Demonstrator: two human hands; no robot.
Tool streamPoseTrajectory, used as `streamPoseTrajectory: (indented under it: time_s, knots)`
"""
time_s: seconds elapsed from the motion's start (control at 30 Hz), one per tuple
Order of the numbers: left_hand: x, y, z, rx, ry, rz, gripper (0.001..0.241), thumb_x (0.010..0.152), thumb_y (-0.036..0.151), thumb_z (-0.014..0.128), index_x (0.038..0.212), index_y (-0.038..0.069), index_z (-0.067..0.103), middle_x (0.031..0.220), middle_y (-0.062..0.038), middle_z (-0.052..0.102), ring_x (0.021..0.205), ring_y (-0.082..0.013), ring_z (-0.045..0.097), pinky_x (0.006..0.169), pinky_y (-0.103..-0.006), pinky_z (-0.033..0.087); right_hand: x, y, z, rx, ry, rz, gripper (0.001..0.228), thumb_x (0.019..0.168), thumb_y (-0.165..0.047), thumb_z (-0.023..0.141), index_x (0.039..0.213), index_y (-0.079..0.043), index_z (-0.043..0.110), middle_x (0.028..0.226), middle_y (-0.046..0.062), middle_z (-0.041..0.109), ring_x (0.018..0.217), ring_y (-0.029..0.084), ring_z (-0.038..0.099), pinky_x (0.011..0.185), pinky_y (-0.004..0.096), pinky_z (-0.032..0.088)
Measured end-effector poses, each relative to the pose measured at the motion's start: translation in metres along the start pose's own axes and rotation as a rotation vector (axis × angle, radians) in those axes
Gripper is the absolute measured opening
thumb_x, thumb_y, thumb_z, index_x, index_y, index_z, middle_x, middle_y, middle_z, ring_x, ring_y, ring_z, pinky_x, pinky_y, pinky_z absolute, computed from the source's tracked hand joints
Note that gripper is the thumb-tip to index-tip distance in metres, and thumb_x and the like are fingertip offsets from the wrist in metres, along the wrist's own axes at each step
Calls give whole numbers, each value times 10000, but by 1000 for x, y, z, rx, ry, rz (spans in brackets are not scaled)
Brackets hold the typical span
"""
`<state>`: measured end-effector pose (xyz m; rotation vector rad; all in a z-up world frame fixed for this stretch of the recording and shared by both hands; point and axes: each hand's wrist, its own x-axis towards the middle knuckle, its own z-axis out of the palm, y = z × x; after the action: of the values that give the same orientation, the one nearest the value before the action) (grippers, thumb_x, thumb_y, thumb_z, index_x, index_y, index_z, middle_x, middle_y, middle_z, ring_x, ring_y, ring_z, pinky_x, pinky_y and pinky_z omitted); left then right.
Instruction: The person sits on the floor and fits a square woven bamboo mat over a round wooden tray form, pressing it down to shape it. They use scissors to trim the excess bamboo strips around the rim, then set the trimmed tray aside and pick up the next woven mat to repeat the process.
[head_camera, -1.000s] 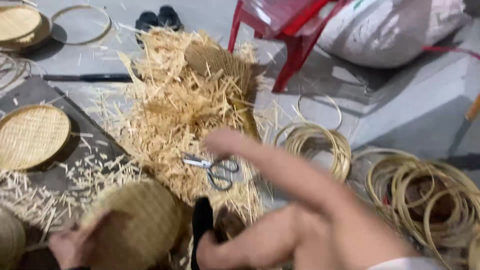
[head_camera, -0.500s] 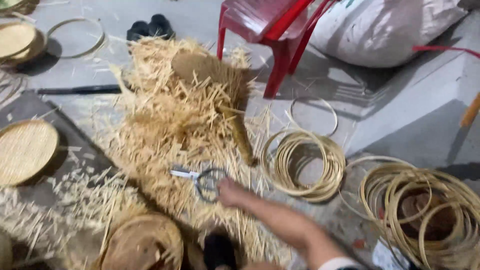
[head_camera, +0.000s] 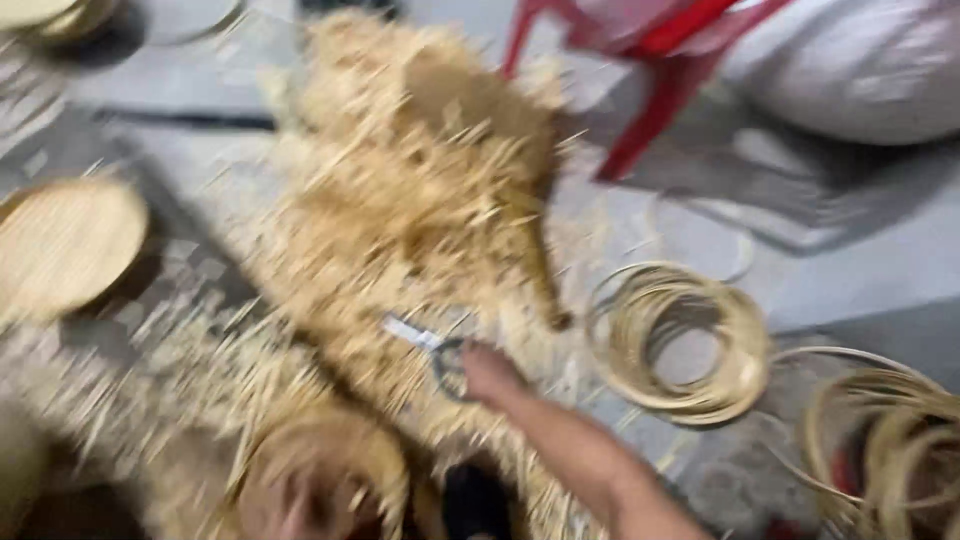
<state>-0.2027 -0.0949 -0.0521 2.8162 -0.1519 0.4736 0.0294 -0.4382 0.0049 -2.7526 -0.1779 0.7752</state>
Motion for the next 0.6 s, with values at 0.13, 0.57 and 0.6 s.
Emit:
streamPoseTrajectory:
  time_s: [0.13, 0.57, 0.6]
  knots:
    - [85, 33, -68, 88, -79, -163, 736, 653, 314, 762, 1373, 340, 611, 934, -95, 631, 920, -312, 616, 763, -488, 457, 13, -6, 7, 175, -103, -68, 653, 659, -206, 794, 1264, -45, 611, 1111, 220, 690, 1031, 360, 668, 890, 438, 550]
    - [93, 43, -39, 18, -115, -548, 1125, 456, 543, 981, 1451, 289, 521, 1235, -191, 541, 1230, -418, 479, 955, -581, 403, -82, -17, -5, 36, 8, -217, 718, 819, -595, 714, 1297, -74, 590, 1177, 201, 608, 1115, 347, 600, 971, 457, 487]
    - [93, 46, -40, 17, -134, -550, 1131, 474, 541, 984, 1469, 282, 512, 1221, -195, 540, 1212, -420, 485, 955, -574, 404, -83, -26, -9, -41, 12, -195, 731, 799, -615, 708, 1315, -108, 597, 1220, 204, 579, 1169, 361, 564, 1007, 468, 465]
